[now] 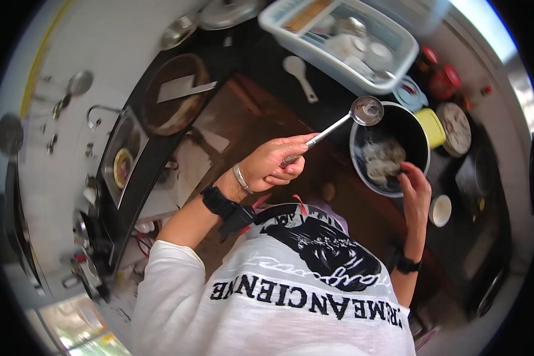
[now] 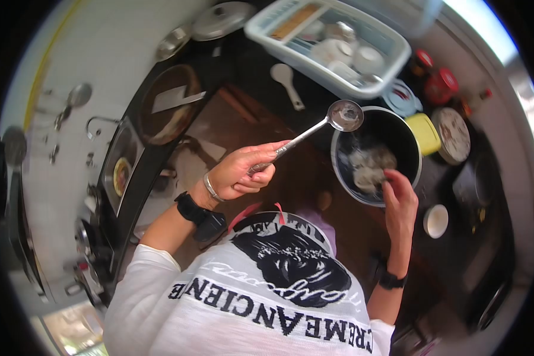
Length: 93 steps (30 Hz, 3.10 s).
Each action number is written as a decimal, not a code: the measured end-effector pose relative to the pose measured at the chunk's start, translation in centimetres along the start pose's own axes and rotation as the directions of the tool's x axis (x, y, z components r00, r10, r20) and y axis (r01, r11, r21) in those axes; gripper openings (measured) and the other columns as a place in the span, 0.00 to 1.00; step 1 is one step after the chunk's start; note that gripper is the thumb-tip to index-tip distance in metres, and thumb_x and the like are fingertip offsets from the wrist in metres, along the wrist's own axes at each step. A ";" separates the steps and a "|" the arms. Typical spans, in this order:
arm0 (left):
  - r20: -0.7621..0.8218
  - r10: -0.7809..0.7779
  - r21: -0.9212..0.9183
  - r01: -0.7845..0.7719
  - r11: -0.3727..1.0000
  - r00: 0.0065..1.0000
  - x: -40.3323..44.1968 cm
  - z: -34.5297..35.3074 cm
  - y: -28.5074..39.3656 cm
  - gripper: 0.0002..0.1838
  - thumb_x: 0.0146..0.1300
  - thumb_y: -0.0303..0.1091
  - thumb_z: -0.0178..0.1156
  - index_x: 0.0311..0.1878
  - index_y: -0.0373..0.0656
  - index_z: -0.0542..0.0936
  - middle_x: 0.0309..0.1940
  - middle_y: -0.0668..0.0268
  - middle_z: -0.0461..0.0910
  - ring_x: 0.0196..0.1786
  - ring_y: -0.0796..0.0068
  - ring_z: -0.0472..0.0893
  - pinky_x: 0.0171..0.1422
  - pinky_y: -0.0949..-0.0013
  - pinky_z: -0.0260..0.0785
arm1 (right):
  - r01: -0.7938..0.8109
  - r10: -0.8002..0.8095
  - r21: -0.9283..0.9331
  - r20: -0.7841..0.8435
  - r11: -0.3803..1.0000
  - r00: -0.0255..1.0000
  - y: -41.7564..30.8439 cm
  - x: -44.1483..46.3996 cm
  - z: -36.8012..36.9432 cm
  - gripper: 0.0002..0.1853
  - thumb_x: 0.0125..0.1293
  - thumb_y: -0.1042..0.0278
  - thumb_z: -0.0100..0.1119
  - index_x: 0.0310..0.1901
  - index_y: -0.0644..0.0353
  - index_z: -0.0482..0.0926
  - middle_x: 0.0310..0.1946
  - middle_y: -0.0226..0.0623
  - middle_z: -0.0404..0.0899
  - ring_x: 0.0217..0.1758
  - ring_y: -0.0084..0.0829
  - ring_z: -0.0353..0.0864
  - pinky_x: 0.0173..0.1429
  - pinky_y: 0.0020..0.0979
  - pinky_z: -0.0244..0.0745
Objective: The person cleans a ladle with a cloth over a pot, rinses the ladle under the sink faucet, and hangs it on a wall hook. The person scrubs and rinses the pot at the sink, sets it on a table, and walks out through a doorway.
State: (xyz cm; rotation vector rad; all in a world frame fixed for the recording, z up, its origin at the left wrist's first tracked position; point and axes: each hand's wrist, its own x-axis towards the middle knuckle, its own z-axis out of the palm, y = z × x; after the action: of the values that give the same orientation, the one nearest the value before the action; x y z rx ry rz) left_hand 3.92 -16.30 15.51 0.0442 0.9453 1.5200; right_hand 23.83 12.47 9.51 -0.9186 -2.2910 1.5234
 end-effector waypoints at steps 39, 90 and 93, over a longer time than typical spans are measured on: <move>-0.823 0.338 -0.352 -0.877 0.328 0.456 -49.5 -41.8 -3.7 0.14 0.72 0.32 0.46 0.58 0.47 0.72 0.25 0.68 0.69 0.16 0.84 0.63 0.12 0.81 0.55 | -0.040 -0.080 0.091 0.974 0.995 0.210 -36.5 -6.9 85.4 0.37 0.60 0.78 0.45 0.72 0.66 0.47 0.38 0.39 0.82 0.30 0.26 0.79 0.34 0.26 0.72; -0.921 0.388 0.388 -0.013 0.921 -0.042 -51.1 -53.8 5.5 0.18 0.65 0.38 0.59 0.53 0.39 0.77 0.19 0.69 0.71 0.20 0.77 0.75 0.25 0.70 0.68 | -0.610 0.255 -0.152 0.963 0.778 0.084 -38.4 -0.7 110.1 0.04 0.63 0.71 0.60 0.37 0.58 0.83 0.27 0.26 0.78 0.27 0.20 0.70 0.28 0.24 0.62; -0.956 0.277 0.202 -0.460 0.865 0.101 -52.0 -53.7 6.6 0.15 0.69 0.38 0.54 0.49 0.38 0.79 0.18 0.74 0.67 0.17 0.88 0.66 0.18 0.80 0.57 | -0.563 0.248 -0.112 0.954 0.819 0.171 -39.1 -0.3 110.6 0.07 0.66 0.68 0.57 0.40 0.56 0.84 0.31 0.25 0.80 0.29 0.21 0.71 0.33 0.27 0.66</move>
State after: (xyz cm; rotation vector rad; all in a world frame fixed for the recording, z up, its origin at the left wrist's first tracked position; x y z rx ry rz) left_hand -19.17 -87.45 9.26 -1.0451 1.9587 2.1040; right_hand -47.48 -79.88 -2.77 -0.5881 -2.3523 3.3196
